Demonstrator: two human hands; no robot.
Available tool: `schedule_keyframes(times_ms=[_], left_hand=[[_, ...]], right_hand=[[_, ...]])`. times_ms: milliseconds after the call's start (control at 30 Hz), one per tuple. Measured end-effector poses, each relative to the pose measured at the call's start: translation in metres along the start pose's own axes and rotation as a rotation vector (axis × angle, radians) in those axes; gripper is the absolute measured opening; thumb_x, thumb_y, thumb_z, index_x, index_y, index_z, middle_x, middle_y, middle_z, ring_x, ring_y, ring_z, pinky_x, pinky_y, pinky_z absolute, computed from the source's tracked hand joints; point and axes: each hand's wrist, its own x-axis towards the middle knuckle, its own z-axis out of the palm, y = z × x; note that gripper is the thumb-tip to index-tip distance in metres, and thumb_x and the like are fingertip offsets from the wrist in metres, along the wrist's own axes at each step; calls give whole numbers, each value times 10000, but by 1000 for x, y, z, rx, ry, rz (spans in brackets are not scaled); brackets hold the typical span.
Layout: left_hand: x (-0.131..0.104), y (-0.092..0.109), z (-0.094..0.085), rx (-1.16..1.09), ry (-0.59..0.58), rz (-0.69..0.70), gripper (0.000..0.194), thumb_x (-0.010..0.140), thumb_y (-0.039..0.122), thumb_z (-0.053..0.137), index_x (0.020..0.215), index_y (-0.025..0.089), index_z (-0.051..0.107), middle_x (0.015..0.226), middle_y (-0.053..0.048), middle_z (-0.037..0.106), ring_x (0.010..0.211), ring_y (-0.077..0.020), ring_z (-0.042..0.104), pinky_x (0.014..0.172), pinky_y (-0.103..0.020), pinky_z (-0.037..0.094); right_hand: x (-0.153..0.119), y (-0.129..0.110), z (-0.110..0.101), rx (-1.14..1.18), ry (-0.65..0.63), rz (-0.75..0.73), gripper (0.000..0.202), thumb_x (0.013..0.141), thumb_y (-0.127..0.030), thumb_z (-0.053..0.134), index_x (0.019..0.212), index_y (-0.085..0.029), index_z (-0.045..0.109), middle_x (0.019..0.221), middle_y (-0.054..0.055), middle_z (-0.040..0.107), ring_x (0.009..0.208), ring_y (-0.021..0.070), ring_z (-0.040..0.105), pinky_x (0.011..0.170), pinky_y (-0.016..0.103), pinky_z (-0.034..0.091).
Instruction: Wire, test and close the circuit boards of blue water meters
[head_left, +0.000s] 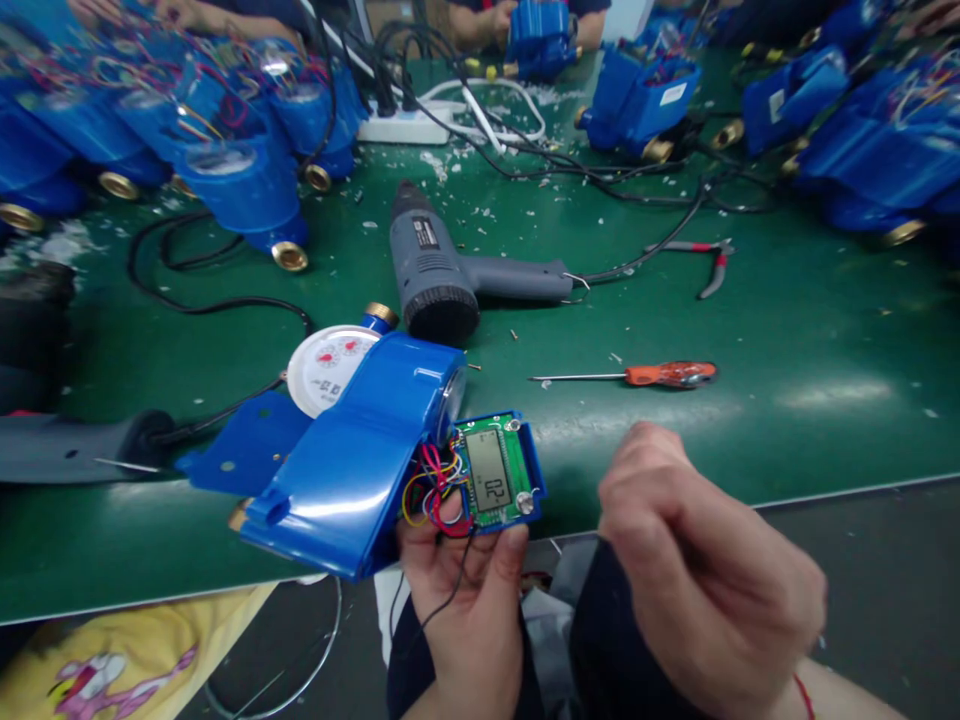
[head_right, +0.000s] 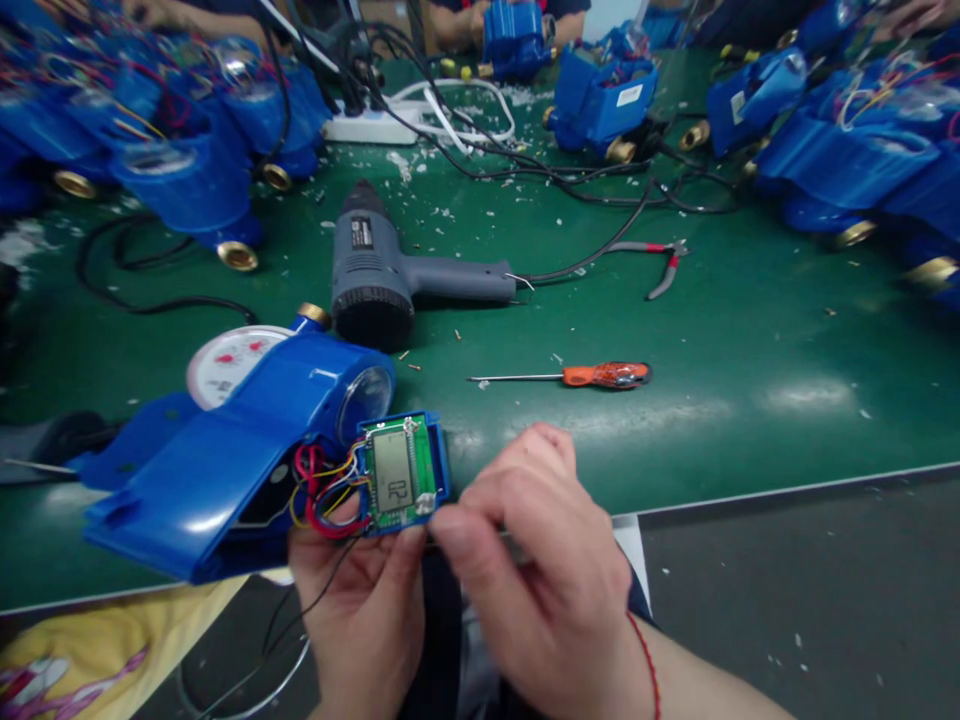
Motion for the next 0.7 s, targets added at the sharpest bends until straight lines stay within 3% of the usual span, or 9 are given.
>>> schedule_keyframes(times_ms=[67, 133, 200, 267, 333, 433, 533, 700], left_hand=[[2, 1, 0, -58, -50, 47, 444, 665, 111, 824, 981, 301, 576, 939, 75, 715, 752, -90, 703, 708, -169, 565], [4, 1, -2, -72, -101, 62, 433, 706, 72, 784, 1017, 293, 580, 987, 55, 728, 806, -102, 715, 747, -178, 568], [4, 1, -4, -69, -122, 53, 424, 724, 67, 769, 1032, 280, 570, 995, 34, 735, 825, -118, 720, 761, -191, 571], [3, 0, -5, -62, -127, 30, 412, 733, 79, 767, 1030, 270, 557, 987, 18, 740, 829, -122, 721, 770, -194, 568], [2, 1, -4, -69, -126, 19, 406, 741, 100, 769, 1034, 268, 543, 970, 7, 742, 846, -122, 719, 782, -194, 562], [0, 2, -1, -97, -124, 1, 389, 767, 124, 753, 1047, 267, 524, 992, -5, 730, 884, -125, 712, 806, -204, 554], [-1, 5, 0, -105, -145, -19, 350, 795, 137, 728, 1041, 266, 516, 1045, -12, 715, 890, -122, 708, 816, -211, 552], [-6, 13, -17, 41, -195, -59, 346, 800, 211, 733, 1080, 249, 534, 1011, -49, 737, 966, -165, 701, 842, -238, 559]], right_hand=[[-3, 13, -3, 32, 130, 103, 220, 952, -108, 439, 751, -187, 478, 666, -26, 428, 625, 108, 412, 668, 312, 368], [-6, 26, -4, 53, 188, 214, 130, 959, -136, 437, 868, -208, 495, 707, -20, 455, 631, 113, 444, 603, 272, 390], [-8, 35, -5, 39, 68, 256, 156, 915, -122, 470, 1035, -220, 490, 838, 11, 527, 718, 126, 519, 609, 256, 439], [-9, 39, -7, -6, -144, 237, 355, 852, -90, 483, 1183, -219, 472, 1092, 75, 551, 987, 171, 558, 782, 308, 500], [-10, 39, -8, -76, -330, 188, 530, 822, -94, 496, 1332, -211, 411, 1364, 117, 440, 1280, 223, 416, 1006, 412, 436], [-8, 38, -5, -111, -465, 149, 719, 835, -155, 559, 1472, -197, 227, 1505, 129, 312, 1403, 230, 269, 1142, 479, 294], [-5, 41, 2, -88, -501, 155, 782, 819, -152, 609, 1487, -192, 205, 1480, 133, 370, 1364, 234, 344, 1125, 486, 320], [-1, 47, 9, 22, -400, 171, 732, 798, -187, 688, 1431, -200, 321, 1416, 120, 448, 1294, 242, 418, 1089, 467, 359]])
